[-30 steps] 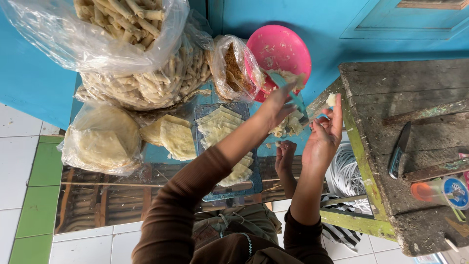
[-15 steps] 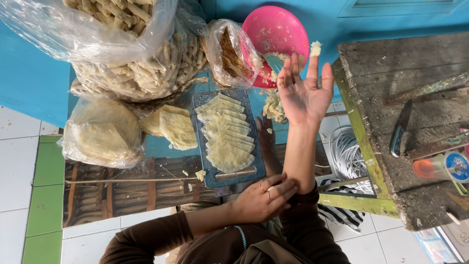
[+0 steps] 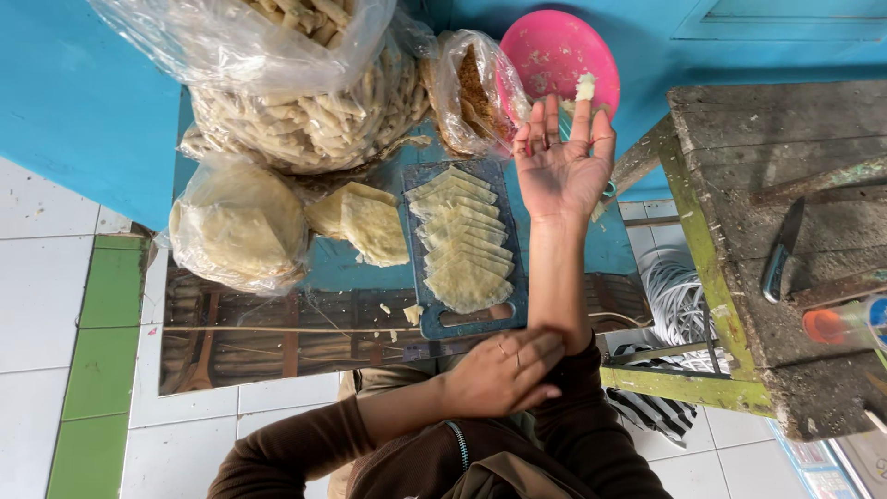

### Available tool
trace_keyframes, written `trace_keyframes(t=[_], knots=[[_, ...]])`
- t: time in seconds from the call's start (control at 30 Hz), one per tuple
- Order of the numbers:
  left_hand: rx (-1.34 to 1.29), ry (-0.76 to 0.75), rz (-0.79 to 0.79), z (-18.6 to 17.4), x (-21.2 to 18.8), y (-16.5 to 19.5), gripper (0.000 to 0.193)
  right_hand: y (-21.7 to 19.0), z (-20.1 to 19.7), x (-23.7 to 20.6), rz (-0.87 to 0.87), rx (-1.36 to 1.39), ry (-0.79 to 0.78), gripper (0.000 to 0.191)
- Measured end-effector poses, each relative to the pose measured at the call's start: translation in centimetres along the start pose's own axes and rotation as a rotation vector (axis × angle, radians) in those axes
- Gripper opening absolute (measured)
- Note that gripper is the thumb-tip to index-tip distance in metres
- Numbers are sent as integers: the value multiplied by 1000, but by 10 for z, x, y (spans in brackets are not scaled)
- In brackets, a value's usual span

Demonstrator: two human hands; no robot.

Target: The person tears thin dough wrapper sheets into smaller pieces by hand over a cutting board, stacking the torn pieces, and occasionally uses a plastic spatula to scoop filling from a pink bowl. They continue tearing more wrappers from a dough ball and a large bag of finished rolled snacks on the table.

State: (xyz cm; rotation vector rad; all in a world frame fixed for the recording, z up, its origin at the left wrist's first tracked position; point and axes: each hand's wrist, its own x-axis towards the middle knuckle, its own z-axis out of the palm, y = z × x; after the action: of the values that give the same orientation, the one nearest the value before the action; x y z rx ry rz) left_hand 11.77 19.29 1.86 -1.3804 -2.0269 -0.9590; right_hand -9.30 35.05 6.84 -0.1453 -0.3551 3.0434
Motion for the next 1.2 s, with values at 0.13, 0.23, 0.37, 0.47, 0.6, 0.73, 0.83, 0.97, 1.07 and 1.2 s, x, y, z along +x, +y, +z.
trace_keyframes(t=[0.13, 0.23, 0.37, 0.47, 0.6, 0.73, 0.83, 0.97, 1.07, 1.2], knots=[[-50, -20, 55, -16, -24, -18, 32, 10, -7, -9, -37, -158, -90, 48], [87, -125, -115, -41, -30, -61, 17, 16, -20, -34, -54, -597, -128, 55], [72, 21, -458, -83, -28, -133, 34, 19, -43, -86, -139, -1319, -372, 49], [29, -116, -556, -93, -26, -161, 72, 30, -56, -113, -311, -1903, -490, 54], [-34, -240, -530, -83, -32, -172, 100, 47, -67, -130, -433, -2114, -607, 65], [7, -317, -484, -70, -46, -183, 111, 59, -67, -131, -487, -2315, -697, 67], [78, -391, -448, -62, -57, -191, 108, 59, -62, -132, -630, -2625, -785, 57], [210, -402, -385, -51, -66, -197, 105, 44, -54, -129, -841, -3043, -1034, 52], [204, -409, -397, -47, -69, -198, 106, 29, -49, -112, -828, -3200, -1317, 53], [193, -387, -389, -48, -71, -197, 106, 12, -44, -89, -1021, -2997, -1488, 29]])
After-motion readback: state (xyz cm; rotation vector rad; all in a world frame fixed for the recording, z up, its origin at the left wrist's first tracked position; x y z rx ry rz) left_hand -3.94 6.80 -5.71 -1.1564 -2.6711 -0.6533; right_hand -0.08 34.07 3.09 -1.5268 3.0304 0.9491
